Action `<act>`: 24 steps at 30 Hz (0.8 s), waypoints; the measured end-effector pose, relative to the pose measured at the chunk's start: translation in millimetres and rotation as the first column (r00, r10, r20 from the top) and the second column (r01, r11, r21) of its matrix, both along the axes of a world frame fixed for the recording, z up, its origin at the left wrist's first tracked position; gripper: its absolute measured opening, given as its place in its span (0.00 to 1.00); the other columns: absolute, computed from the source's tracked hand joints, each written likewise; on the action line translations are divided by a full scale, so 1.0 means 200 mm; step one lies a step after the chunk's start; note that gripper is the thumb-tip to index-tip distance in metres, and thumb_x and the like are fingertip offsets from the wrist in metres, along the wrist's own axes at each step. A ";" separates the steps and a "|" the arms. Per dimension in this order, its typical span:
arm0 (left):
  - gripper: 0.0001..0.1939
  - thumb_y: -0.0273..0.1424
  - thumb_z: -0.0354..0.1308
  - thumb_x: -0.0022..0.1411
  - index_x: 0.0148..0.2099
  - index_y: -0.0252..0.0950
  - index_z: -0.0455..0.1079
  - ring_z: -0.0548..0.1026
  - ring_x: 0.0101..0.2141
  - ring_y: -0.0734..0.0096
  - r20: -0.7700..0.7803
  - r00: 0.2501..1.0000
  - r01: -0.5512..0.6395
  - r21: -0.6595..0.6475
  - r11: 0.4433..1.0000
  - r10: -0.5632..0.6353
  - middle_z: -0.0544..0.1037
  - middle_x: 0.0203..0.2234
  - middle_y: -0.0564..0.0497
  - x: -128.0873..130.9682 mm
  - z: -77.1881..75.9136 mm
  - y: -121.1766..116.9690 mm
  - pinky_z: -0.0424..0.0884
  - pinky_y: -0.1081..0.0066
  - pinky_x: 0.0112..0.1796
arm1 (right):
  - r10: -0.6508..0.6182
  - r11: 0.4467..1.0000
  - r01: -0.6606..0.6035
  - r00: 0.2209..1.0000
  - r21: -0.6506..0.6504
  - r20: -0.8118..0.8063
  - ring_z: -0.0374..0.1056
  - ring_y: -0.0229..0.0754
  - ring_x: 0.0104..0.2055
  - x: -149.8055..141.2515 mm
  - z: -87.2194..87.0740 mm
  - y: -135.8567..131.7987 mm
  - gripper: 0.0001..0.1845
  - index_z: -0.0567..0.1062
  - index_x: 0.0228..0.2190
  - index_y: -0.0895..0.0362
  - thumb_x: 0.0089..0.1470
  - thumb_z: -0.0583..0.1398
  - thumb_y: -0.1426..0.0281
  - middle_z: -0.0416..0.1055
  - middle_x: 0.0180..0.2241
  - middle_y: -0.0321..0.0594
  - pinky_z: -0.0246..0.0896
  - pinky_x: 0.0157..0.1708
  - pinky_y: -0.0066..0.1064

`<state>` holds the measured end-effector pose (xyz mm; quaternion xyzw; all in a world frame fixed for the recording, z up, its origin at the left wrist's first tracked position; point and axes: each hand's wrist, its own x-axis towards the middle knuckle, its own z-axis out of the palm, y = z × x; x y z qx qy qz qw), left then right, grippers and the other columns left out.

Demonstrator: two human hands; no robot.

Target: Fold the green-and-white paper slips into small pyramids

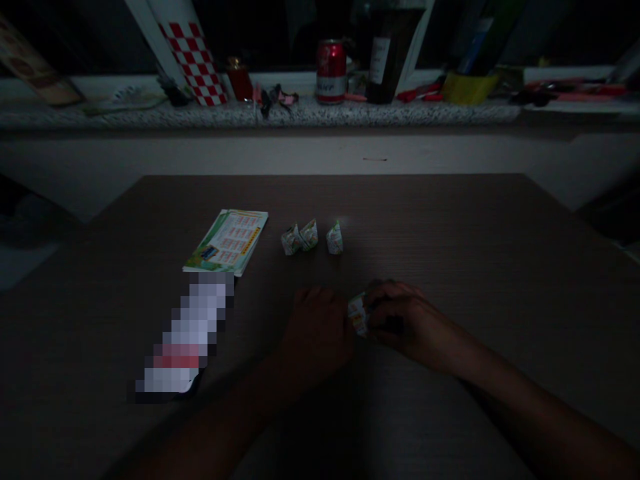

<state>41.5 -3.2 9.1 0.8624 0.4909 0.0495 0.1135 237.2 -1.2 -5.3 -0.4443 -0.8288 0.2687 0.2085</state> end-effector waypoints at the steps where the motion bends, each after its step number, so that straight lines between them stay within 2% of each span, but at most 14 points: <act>1: 0.09 0.30 0.49 0.61 0.35 0.34 0.70 0.70 0.39 0.57 0.004 1.000 -0.004 0.007 1.000 0.004 0.74 0.34 0.44 0.00 0.00 0.00 0.62 0.58 0.40 | 0.002 1.000 -0.002 1.000 0.004 0.001 0.68 0.45 0.46 0.00 0.00 0.00 0.06 0.78 0.27 0.52 0.46 0.67 0.75 0.72 0.41 0.37 0.59 0.49 0.41; 16: 0.07 0.31 0.51 0.61 0.35 0.35 0.70 0.69 0.38 0.57 0.017 0.999 -0.041 0.004 0.999 0.041 0.73 0.33 0.45 0.01 -0.01 -0.01 0.62 0.59 0.40 | 0.005 1.000 -0.005 1.000 0.012 0.003 0.67 0.44 0.46 -0.01 0.01 -0.01 0.05 0.77 0.28 0.52 0.49 0.65 0.75 0.72 0.41 0.37 0.59 0.48 0.40; 24: 0.07 0.31 0.52 0.61 0.36 0.36 0.70 0.69 0.40 0.58 0.030 0.998 -0.051 0.013 0.999 0.051 0.72 0.34 0.46 0.00 -0.02 0.00 0.62 0.59 0.41 | -0.033 0.998 0.031 0.999 0.052 0.038 0.67 0.46 0.46 -0.02 0.02 -0.04 0.05 0.76 0.30 0.53 0.49 0.64 0.75 0.72 0.41 0.39 0.60 0.47 0.41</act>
